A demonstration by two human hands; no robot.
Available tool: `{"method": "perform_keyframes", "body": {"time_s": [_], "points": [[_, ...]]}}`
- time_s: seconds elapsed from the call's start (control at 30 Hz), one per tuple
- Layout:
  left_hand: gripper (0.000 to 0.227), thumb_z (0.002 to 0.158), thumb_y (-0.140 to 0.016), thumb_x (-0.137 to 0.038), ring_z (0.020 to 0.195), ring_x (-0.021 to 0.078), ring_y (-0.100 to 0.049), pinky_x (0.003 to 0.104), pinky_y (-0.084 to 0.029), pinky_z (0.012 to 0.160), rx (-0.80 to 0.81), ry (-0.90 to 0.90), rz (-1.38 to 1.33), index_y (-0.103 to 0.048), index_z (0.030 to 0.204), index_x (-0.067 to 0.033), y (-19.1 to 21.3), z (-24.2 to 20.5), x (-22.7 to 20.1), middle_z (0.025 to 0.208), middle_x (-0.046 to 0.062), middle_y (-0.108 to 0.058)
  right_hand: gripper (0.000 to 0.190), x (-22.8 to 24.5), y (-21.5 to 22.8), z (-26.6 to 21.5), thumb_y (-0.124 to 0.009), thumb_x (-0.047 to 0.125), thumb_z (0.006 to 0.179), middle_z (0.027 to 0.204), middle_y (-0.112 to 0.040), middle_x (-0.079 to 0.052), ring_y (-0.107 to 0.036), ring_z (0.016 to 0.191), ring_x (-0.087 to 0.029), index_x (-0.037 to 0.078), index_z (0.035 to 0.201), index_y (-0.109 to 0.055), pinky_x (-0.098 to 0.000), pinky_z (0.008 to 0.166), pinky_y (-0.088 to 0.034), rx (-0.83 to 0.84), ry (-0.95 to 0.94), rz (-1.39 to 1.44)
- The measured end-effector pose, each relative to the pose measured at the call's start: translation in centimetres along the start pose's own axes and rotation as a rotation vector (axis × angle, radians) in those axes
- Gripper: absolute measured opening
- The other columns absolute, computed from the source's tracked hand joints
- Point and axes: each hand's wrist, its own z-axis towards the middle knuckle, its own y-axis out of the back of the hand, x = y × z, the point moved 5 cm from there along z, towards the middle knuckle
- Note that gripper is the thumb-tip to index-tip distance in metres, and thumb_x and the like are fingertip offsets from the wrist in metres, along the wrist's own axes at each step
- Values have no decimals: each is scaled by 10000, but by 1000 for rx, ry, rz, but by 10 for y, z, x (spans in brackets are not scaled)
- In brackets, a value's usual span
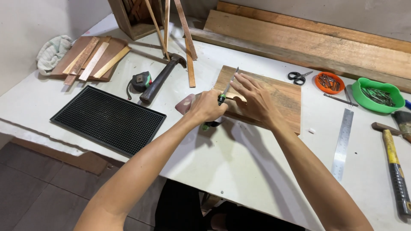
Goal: Measuring, marking, and fitting thin wood strips onto a base board.
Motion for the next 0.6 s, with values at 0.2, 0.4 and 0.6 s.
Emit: {"method": "perform_keyframes", "body": {"time_s": [0.2,0.4,0.6], "points": [[218,805,-604,-141,667,304,-707,466,-596,632,151,165,-35,-718,964,-45,1,-1,41,675,120,-694,415,16,-20,16,-732,237,894,1365,-654,-118,-591,1268,-291,101,1283,-686,-438,1059,-509,108,-46,28],[289,807,-616,-139,738,381,-731,491,-588,699,11,-21,52,-672,1026,42,-1,10,74,757,234,-700,244,19,-50,29,-741,194,891,1061,-721,-63,-623,993,-232,123,1118,-797,-398,890,-546,177,-352,117],[352,867,-571,-144,793,413,-737,510,-610,722,66,36,47,-589,1108,111,-6,15,83,850,300,-711,293,15,-64,45,-784,200,842,962,-691,-101,-606,936,-282,84,1111,-792,-402,822,-523,114,-430,155]]}}
